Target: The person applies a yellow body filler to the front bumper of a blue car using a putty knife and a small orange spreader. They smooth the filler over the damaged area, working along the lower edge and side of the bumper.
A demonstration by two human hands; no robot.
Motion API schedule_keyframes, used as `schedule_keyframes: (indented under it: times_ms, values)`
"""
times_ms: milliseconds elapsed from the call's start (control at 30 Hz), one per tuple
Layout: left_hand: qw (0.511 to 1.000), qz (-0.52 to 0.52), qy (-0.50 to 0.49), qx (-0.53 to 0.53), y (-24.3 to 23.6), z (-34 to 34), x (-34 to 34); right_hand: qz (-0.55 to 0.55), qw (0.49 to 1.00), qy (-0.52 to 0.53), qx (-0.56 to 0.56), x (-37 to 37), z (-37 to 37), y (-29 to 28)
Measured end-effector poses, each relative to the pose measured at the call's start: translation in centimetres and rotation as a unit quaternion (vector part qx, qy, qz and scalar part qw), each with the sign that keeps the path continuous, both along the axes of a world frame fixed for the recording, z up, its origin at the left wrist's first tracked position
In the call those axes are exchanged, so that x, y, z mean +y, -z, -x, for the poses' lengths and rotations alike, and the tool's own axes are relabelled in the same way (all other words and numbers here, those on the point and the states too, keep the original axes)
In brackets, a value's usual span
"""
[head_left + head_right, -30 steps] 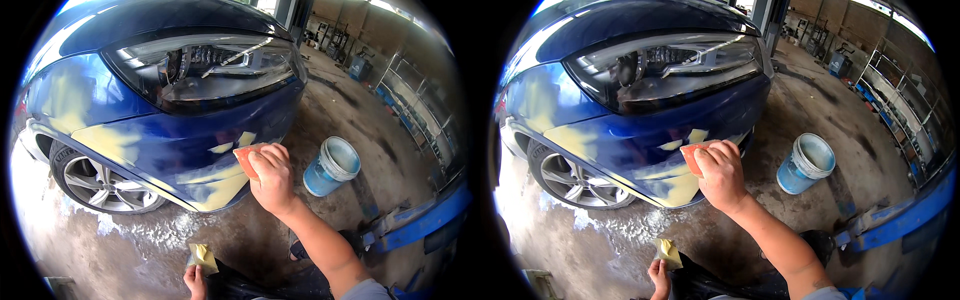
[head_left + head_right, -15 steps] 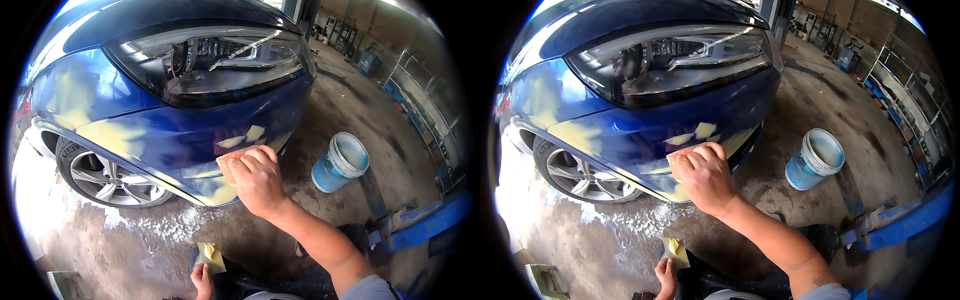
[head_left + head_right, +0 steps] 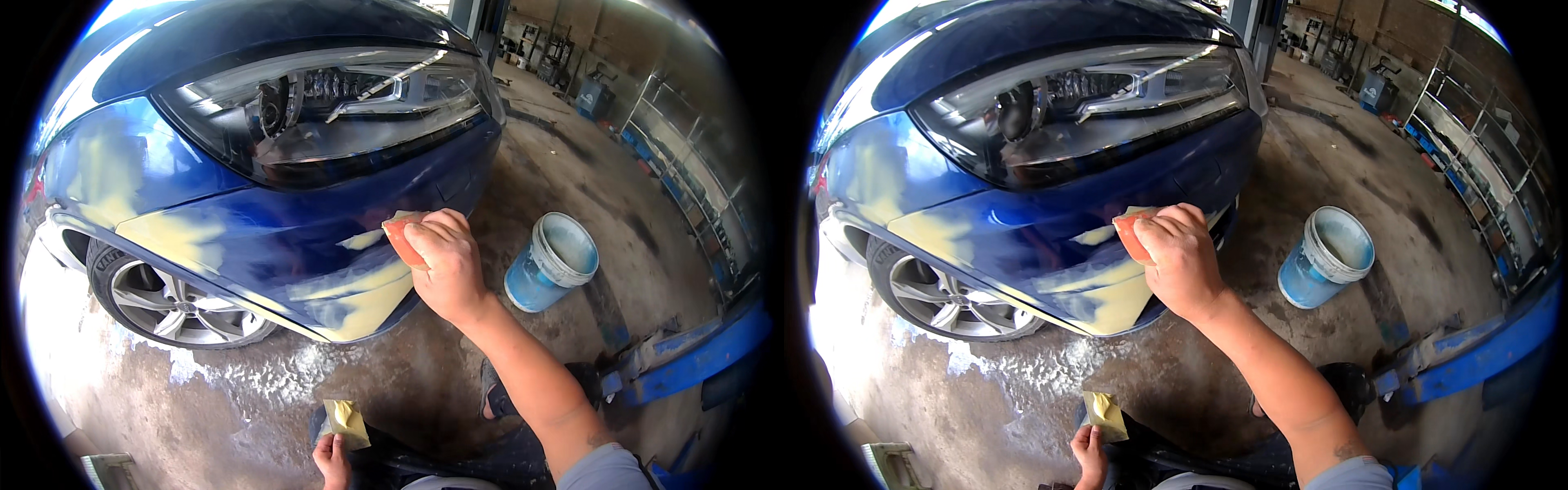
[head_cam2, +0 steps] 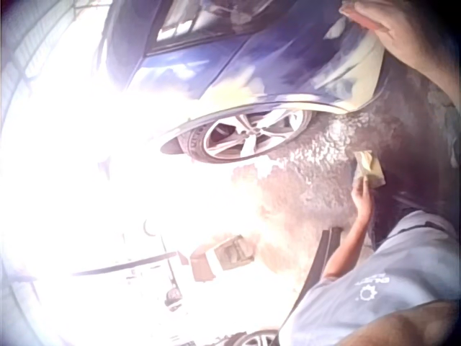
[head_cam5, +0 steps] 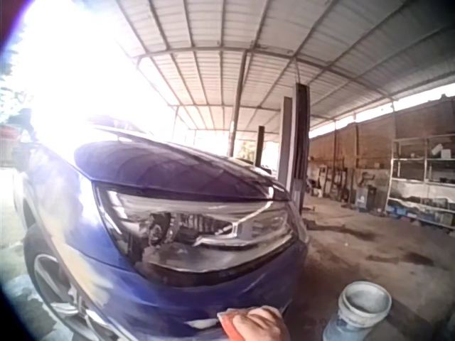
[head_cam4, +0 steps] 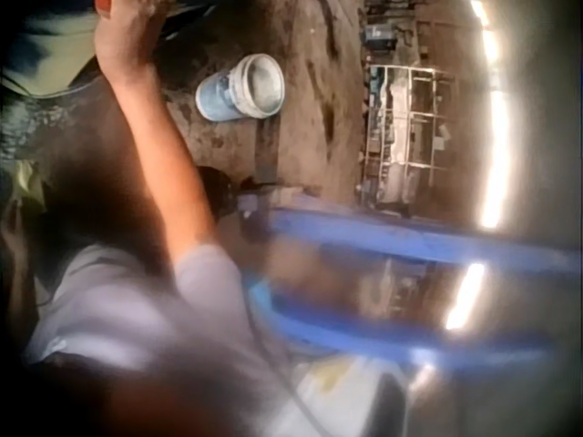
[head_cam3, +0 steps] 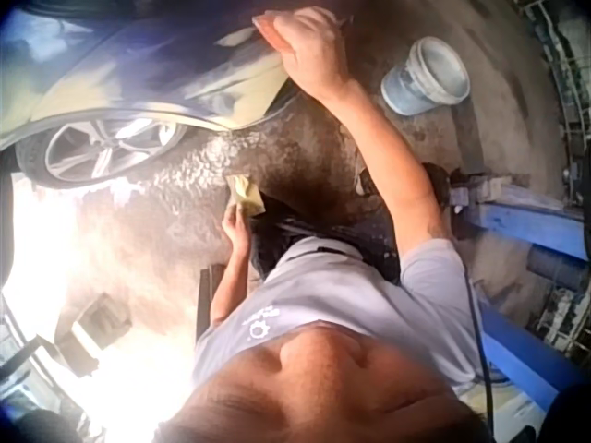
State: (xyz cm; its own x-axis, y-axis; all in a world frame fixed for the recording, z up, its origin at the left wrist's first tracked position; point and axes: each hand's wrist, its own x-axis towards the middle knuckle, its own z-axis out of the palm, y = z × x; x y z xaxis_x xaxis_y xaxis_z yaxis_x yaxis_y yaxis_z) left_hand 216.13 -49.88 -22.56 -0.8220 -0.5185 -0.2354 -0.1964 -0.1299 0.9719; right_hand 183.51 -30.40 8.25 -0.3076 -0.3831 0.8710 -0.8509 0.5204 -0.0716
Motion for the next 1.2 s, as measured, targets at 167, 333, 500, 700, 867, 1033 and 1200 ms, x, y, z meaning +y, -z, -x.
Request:
schedule_keyframes:
  times_ms: [167,333,500,700,867,1033,1200]
  values:
    - [1.0,-0.02,0.017,0.011,0.0,0.0,0.2,-0.065,0.997,-0.013,-0.041,0.2,-1.1,1.0]
    - [0.999,-0.002,0.005,0.035,-0.7,0.7,0.7,-0.002,1.0,0.006,0.015,0.3,-0.1,-0.4]
    - [0.999,-0.025,0.015,0.033,-2.9,1.0,1.1,-0.042,0.998,0.011,-0.035,0.6,-0.7,0.8]
    - [0.992,-0.079,-0.012,0.096,-8.0,1.7,1.2,-0.029,0.999,-0.014,-0.033,1.2,-3.6,-0.4]
    - [0.987,-0.059,0.025,0.145,-15.7,3.2,1.9,-0.044,0.959,-0.109,-0.259,3.9,-13.2,1.1]
    - [0.977,0.048,0.069,0.196,-21.3,2.9,1.7,-0.101,0.966,-0.117,-0.208,2.9,-19.6,1.9]
    - [0.968,0.115,0.084,0.206,-23.1,2.7,2.1,-0.119,0.972,-0.102,-0.173,1.4,-21.3,2.9]
